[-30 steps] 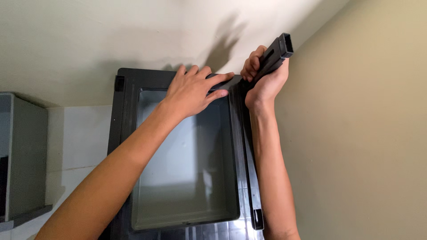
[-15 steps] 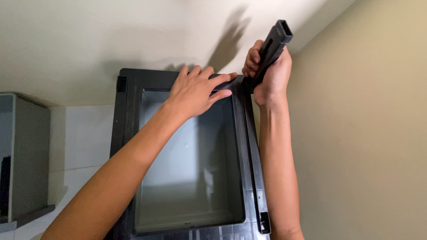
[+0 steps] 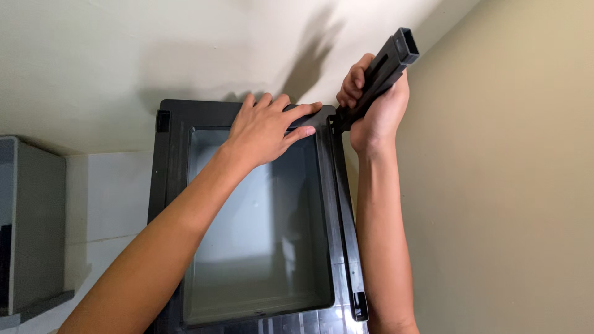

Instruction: The person removes the black lid from a stacked storage bin, then detaches the four black corner supports from the bin frame. The supports are placed inside the bin, and the lid is set aside on the floor.

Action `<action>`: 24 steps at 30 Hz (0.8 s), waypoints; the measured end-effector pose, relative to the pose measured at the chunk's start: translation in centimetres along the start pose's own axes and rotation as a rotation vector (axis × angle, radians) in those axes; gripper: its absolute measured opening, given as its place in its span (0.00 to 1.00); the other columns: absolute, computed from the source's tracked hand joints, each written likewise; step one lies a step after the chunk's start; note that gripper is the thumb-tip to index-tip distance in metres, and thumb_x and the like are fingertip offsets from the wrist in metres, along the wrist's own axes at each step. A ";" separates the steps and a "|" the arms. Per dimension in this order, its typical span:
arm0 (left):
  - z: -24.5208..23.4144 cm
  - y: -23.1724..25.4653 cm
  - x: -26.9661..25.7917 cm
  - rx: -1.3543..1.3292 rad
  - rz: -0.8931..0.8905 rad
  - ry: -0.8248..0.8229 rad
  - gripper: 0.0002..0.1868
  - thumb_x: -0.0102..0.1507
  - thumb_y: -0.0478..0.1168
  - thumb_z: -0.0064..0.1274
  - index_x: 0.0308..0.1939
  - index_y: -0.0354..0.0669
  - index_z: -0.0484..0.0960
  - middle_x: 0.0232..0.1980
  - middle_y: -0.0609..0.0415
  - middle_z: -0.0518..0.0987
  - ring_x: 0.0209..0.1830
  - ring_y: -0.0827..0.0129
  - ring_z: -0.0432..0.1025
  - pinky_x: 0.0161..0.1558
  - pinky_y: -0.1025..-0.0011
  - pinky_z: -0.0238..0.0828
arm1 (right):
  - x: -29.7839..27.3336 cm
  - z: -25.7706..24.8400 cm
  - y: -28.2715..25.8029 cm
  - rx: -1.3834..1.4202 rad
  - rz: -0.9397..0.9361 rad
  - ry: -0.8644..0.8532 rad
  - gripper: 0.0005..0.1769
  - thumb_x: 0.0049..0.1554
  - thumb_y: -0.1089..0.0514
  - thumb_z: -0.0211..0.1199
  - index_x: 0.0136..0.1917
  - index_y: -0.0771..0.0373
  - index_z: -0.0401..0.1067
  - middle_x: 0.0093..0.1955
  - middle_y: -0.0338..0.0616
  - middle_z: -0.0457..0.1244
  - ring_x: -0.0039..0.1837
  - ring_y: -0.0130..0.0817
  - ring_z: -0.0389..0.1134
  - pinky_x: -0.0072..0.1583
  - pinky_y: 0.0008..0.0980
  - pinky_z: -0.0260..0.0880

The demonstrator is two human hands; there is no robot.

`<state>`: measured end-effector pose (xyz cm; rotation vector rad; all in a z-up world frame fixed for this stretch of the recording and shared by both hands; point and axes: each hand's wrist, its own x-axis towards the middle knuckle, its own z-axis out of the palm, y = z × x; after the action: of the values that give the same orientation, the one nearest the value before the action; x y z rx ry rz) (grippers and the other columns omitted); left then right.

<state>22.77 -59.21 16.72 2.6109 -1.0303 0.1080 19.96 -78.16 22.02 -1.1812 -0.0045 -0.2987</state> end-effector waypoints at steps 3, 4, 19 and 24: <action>0.1 0.0 0.1 0.001 0.005 -0.008 0.26 0.69 0.66 0.39 0.70 0.76 0.70 0.49 0.52 0.79 0.47 0.56 0.72 0.51 0.55 0.62 | 0.0 -0.4 0.0 0.060 0.032 -0.015 0.31 0.69 0.36 0.33 0.36 0.59 0.56 0.31 0.38 0.48 0.35 0.30 0.47 0.42 0.34 0.49; 0.1 0.0 0.1 -0.007 0.003 -0.010 0.26 0.69 0.66 0.39 0.70 0.76 0.70 0.49 0.52 0.79 0.47 0.57 0.72 0.51 0.55 0.62 | 0.0 -0.4 -0.1 0.084 0.045 -0.023 0.32 0.69 0.35 0.33 0.36 0.59 0.56 0.31 0.38 0.48 0.35 0.30 0.47 0.42 0.34 0.49; -0.4 0.4 -0.5 -0.022 0.012 0.009 0.25 0.70 0.64 0.40 0.71 0.76 0.70 0.51 0.51 0.78 0.49 0.56 0.71 0.52 0.55 0.60 | -3.2 -0.7 -3.2 0.283 0.225 -0.063 0.48 0.59 0.15 0.33 0.42 0.64 0.63 0.31 0.41 0.51 0.33 0.31 0.51 0.39 0.32 0.54; -0.8 0.7 -0.6 -0.023 0.013 0.008 0.25 0.69 0.64 0.41 0.71 0.76 0.70 0.52 0.51 0.78 0.50 0.56 0.71 0.53 0.55 0.59 | -4.1 -0.8 -3.7 0.301 0.279 -0.069 0.50 0.58 0.14 0.33 0.44 0.65 0.65 0.31 0.41 0.52 0.34 0.30 0.52 0.39 0.32 0.55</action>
<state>21.83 -59.04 17.55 2.5816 -1.0396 0.1092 15.04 -79.22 24.38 -0.8785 0.0538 -0.0089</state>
